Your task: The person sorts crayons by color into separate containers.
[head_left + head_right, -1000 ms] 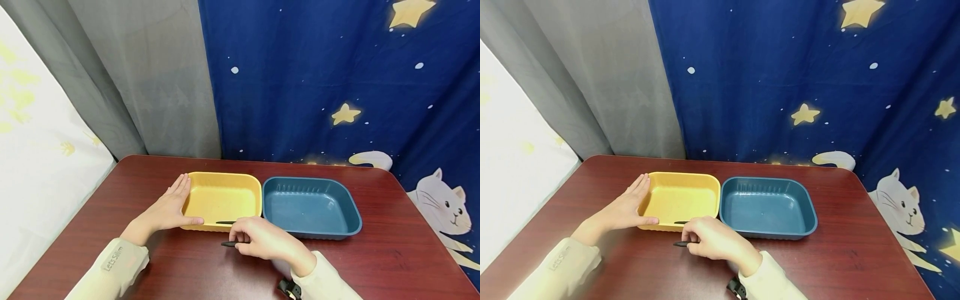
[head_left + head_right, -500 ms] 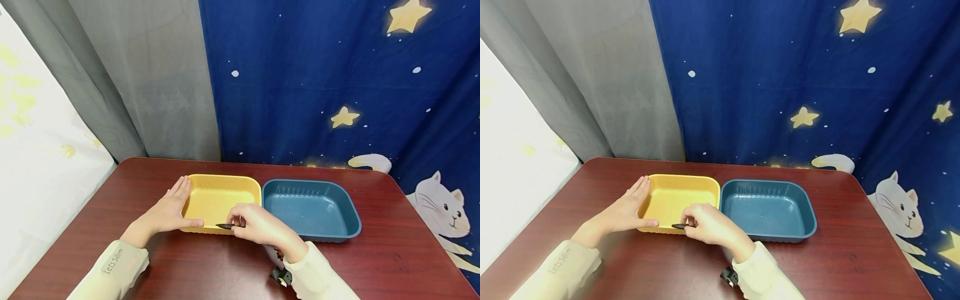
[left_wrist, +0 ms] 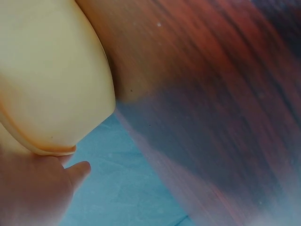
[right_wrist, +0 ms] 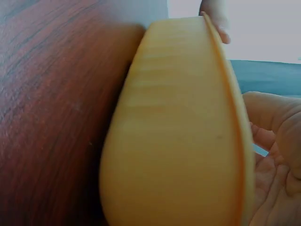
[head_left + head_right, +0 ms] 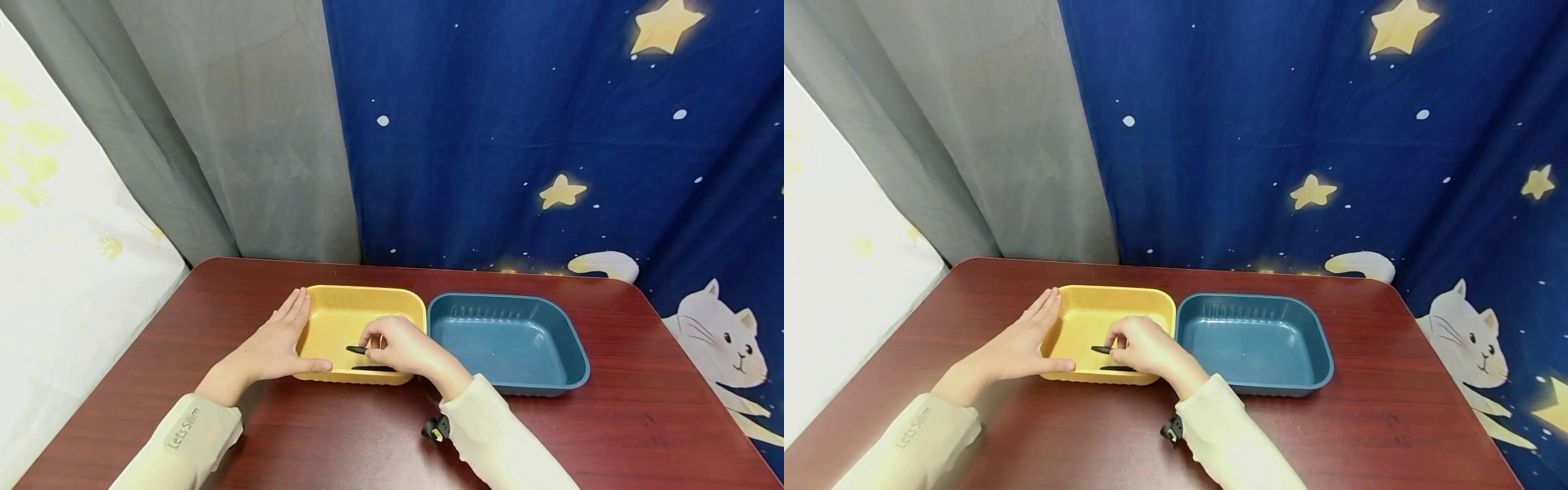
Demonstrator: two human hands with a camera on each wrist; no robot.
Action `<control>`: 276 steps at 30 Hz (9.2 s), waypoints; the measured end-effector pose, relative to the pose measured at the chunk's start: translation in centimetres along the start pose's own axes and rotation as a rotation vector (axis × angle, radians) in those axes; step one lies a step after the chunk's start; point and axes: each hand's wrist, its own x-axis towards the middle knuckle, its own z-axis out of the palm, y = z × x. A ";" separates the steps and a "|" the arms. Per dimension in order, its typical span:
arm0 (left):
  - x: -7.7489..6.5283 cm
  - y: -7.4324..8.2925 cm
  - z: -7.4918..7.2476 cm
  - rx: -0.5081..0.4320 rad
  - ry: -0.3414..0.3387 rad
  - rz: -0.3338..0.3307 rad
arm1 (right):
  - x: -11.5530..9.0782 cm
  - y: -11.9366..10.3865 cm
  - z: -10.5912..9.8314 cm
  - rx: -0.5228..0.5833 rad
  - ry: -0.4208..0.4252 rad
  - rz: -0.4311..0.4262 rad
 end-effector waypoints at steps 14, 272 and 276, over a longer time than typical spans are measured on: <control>0.0 0.0 -0.1 0.003 0.003 0.001 | 1.8 0.8 2.3 -0.066 -0.071 0.187; 9.5 23.0 1.9 -0.128 -0.077 0.438 | -19.9 14.3 -10.4 -0.253 0.141 0.381; 7.8 22.7 1.3 -0.079 -0.042 0.467 | -20.0 14.4 -10.3 -0.248 0.141 0.385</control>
